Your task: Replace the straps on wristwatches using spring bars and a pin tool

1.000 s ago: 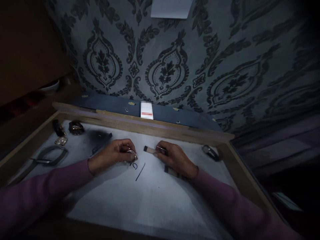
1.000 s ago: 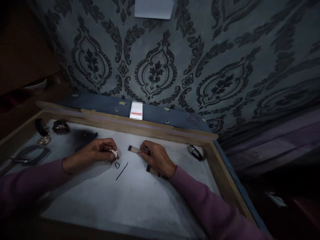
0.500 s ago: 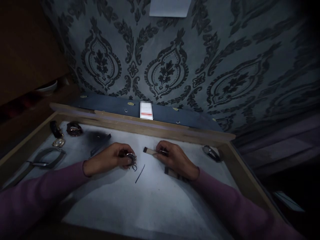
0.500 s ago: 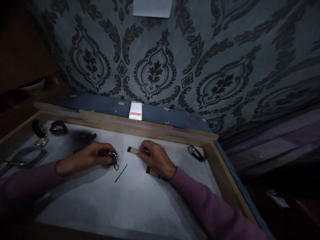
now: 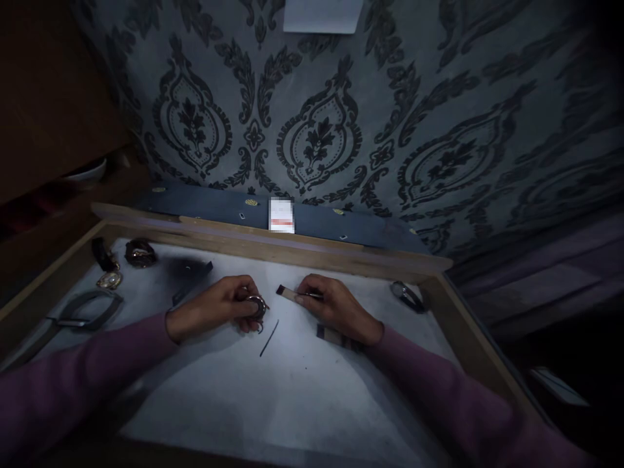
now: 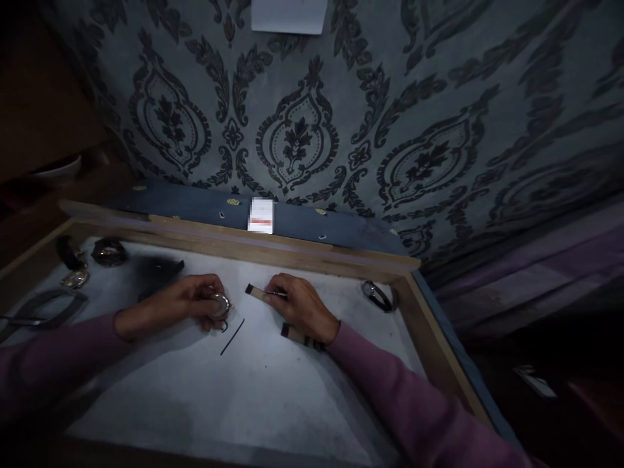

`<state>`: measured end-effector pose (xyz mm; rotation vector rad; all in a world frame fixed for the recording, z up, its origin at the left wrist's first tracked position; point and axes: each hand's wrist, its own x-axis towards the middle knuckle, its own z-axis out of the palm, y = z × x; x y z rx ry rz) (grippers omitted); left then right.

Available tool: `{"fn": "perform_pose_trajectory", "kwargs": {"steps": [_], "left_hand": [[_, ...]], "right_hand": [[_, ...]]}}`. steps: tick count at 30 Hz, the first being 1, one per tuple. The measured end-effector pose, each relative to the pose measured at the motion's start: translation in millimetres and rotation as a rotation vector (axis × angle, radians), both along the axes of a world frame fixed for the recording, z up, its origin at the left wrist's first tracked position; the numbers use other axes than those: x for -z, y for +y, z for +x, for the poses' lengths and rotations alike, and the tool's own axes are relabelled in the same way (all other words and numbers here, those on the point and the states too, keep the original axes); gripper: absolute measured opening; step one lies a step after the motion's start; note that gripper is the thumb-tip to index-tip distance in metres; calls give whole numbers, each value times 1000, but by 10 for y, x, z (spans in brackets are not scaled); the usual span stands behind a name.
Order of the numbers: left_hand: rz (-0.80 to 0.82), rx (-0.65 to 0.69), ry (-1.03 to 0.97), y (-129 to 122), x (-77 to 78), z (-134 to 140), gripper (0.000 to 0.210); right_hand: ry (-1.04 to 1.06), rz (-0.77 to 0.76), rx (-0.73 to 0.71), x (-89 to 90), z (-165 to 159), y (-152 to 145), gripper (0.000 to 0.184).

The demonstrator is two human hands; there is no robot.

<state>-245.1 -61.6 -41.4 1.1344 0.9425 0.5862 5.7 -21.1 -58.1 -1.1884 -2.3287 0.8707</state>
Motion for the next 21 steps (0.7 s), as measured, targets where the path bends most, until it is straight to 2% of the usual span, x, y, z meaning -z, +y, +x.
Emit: {"fn": "perform_pose_trajectory", "kwargs": {"steps": [5,12,16,21], "left_hand": [[-48,-62,8,25,-33,65,40],[-51,-70,-13,17,-54,97,32],[-45,-40,-9,-14,-30,113,31],[-17,-10,-28,-49,31,130,33]], "right_hand": [[140,-165,23,-50,-6,-2,21],[331,-435,44,-214,-64,-103,33],[351,-550,55,-286,-90,-164,38],[339,-605,62,-286,-125,-215,39]]}}
